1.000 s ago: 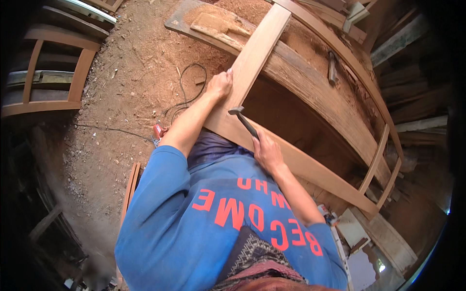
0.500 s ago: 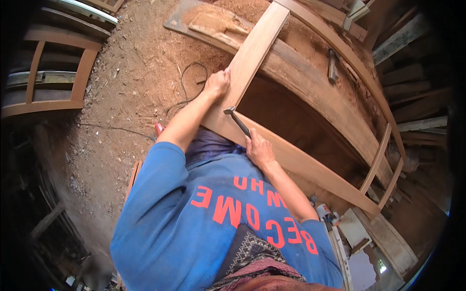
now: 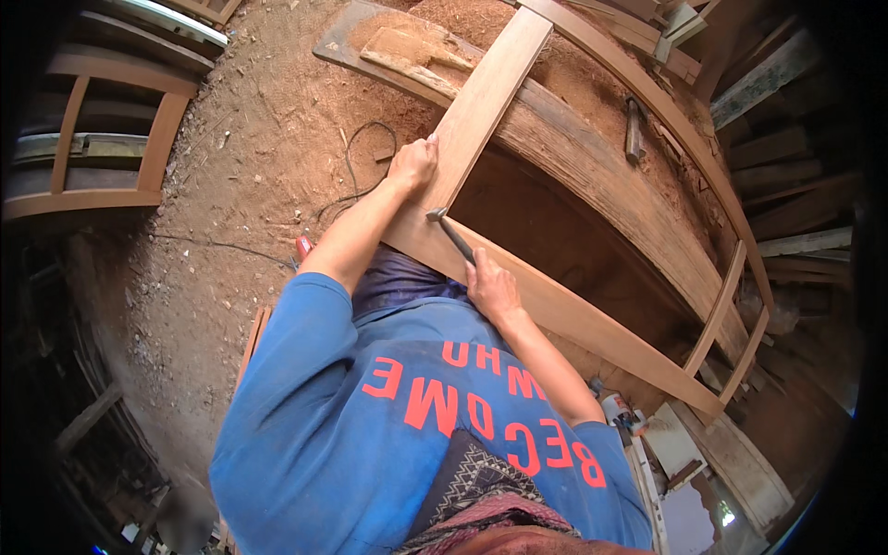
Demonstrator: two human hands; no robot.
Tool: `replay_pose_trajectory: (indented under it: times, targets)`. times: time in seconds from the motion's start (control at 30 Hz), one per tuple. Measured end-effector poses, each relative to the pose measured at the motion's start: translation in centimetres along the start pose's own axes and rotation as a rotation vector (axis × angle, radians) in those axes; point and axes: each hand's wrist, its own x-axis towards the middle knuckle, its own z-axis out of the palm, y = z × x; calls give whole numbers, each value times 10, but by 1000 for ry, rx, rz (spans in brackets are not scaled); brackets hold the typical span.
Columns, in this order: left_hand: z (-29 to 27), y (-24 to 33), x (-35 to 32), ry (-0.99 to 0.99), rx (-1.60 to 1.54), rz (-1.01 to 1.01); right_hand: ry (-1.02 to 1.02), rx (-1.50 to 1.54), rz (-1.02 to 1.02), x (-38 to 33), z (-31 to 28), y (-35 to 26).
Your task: The person assembles a wooden frame by positioning a curved wooden piece onto a rectangular frame and securing it with nails. They use a hammer to drive nails into the wood and retrieve additional nails from a bucket as needed.
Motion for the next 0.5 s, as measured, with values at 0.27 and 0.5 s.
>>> replay_pose_trajectory:
  times: [0.27,0.5]
  targets:
    - [11,-5,2,12,20,19,24,44,16,1,-1,4]
    - [-5,-25,16,27,-92,-16,273,391,170,-18,-65,20]
